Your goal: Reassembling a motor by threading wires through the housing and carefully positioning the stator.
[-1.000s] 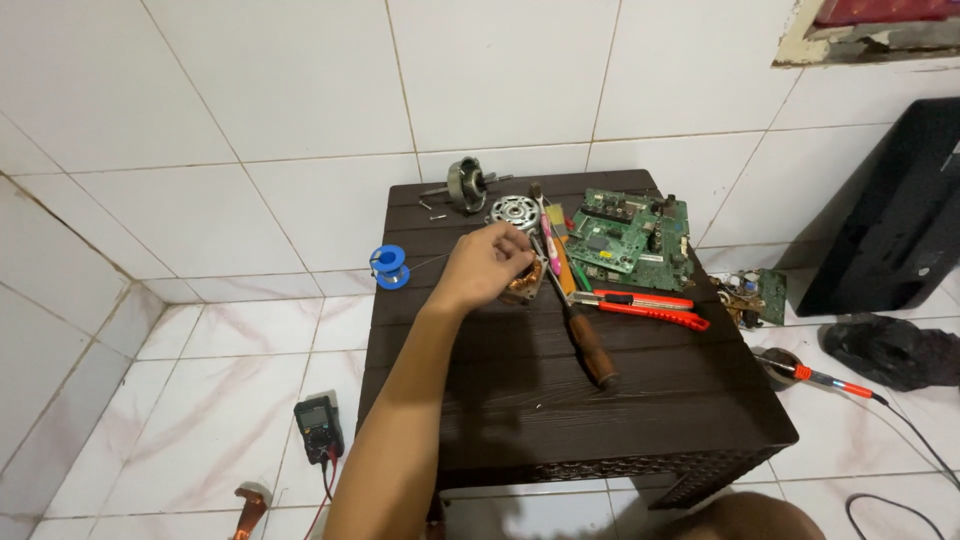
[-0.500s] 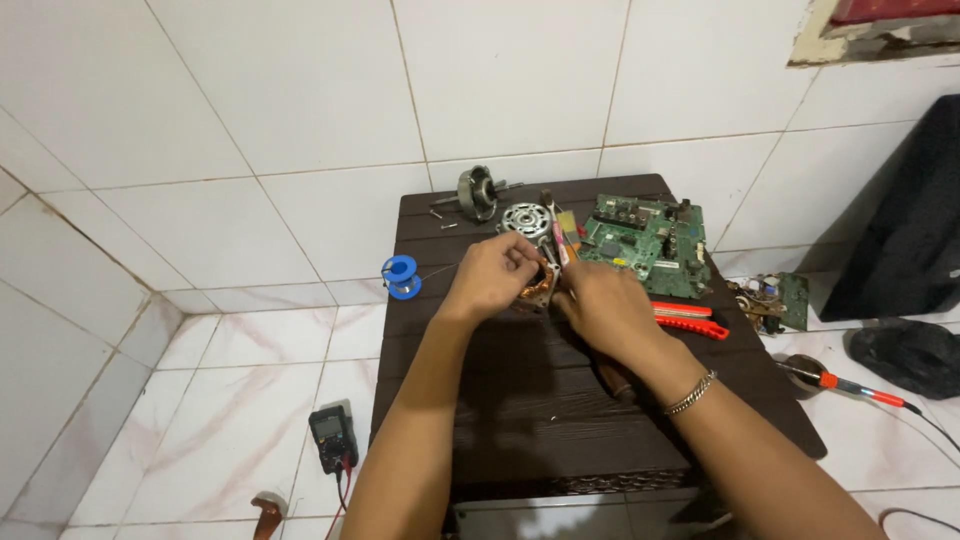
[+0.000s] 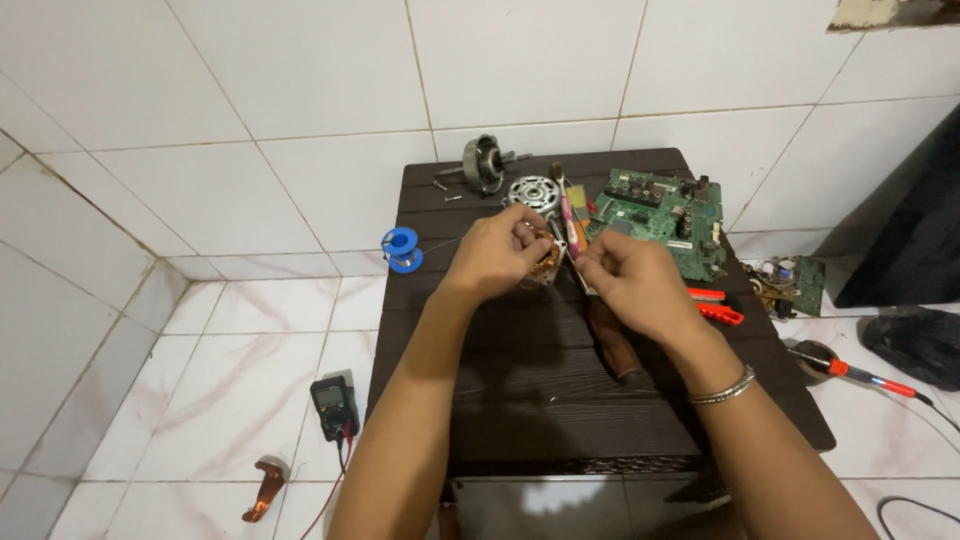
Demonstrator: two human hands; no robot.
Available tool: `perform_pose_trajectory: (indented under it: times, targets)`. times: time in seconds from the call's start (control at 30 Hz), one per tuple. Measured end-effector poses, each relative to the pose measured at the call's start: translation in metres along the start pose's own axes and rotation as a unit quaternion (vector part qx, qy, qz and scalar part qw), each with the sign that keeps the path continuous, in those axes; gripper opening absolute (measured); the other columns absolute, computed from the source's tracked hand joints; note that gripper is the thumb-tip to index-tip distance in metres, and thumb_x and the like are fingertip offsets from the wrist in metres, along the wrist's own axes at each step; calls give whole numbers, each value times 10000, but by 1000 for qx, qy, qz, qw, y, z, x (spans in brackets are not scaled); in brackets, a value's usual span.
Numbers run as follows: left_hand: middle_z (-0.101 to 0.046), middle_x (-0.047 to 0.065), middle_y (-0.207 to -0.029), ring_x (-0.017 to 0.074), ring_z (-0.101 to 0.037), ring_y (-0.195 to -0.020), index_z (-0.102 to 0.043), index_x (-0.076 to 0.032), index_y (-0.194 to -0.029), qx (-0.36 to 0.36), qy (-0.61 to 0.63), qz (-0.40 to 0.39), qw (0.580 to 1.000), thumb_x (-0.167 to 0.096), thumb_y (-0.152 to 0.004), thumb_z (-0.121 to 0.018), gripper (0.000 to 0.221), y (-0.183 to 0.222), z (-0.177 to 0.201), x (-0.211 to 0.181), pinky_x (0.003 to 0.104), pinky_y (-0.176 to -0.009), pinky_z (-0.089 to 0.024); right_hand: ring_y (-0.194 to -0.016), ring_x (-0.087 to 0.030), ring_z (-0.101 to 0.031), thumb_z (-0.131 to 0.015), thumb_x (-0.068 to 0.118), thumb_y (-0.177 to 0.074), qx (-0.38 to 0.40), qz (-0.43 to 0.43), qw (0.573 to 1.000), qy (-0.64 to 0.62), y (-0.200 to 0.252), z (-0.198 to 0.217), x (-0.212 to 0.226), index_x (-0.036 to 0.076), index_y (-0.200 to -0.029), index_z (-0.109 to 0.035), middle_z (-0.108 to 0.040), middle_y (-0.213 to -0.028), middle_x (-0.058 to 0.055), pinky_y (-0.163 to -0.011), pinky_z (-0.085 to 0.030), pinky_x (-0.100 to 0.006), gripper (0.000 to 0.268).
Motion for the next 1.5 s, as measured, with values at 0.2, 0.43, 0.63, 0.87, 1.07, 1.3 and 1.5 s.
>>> perform_pose_trajectory:
  times: [0.2, 0.43, 0.63, 0.87, 1.07, 1.3, 1.5]
  targets:
    - [-767, 84, -849, 264, -716, -811, -730, -134, -1071, 38, -59, -24, 997, -222, -845, -670, 250, 5, 1, -10, 387, -763, -558, -559, -123, -452, -763, 96, -894, -62, -4, 976, -210, 2, 11, 3, 46, -774, -670, -411, -573, 12, -555, -380, -252, 160]
    - [-762, 70, -986, 239, -652, -1022, -666, -116, -1232, 115, -85, -18, 990, -273, -735, -774, 531, 9, 4, -14, 370, -959, -530, -635, -312, -710, -718, 145, -965, -8, -14, 1000, -2, 3, 25, 8, 33, -982, -772, -721, -653, -185, -630, -525, -407, 126]
    - [-759, 11, -984, 195, -632, -1040, -663, -166, -1230, 135, -134, -12, 982, -216, -749, -772, 496, 4, 1, -5, 333, -971, -521, -892, -419, -771, -627, 63, -940, 205, -38, 978, 28, 13, 38, 24, -36, -922, -799, -820, -896, -253, -871, -566, -505, 199]
    - [-754, 9, -972, 200, -629, -1050, -695, -173, -1156, 138, -133, -3, 981, -185, -759, -782, 406, 7, 2, -9, 338, -963, -523, -444, -125, -427, -662, 29, -922, 258, 69, 939, -218, 15, 41, 10, 0, -895, -852, -491, -440, 6, -491, -402, -274, 194]
    - [-771, -8, -915, 204, -659, -1030, -738, -200, -985, 134, -156, -4, 979, -230, -734, -798, 260, 5, -2, -12, 349, -926, -550, -474, -51, -378, -653, 21, -940, 155, 86, 923, -342, 5, 35, -17, -47, -954, -768, -400, -509, 54, -465, -326, -198, 135]
    - [-759, -39, -906, 206, -669, -1079, -743, -260, -957, 111, -218, -23, 969, -395, -759, -748, 240, -2, -15, -10, 405, -953, -537, -426, -64, -297, -621, 26, -960, 47, 74, 897, -434, -5, 23, -25, -87, -1015, -707, -366, -459, 19, -420, -258, -219, 152]
    - [-732, -3, -899, 213, -648, -1014, -710, -234, -906, 26, -279, -91, 956, -537, -888, -604, 321, 0, -35, -4, 430, -1002, -418, -426, -73, -304, -613, 34, -971, 9, 73, 900, -430, -11, 21, -13, -69, -1079, -690, -378, -460, 2, -432, -259, -229, 168]
Point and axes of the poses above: each hand's wrist, its own y-axis away from the middle knuckle, its own z-axis out of the back of the hand, x = y × z, the point moved 3 cm from there along -y, towards the middle knuckle
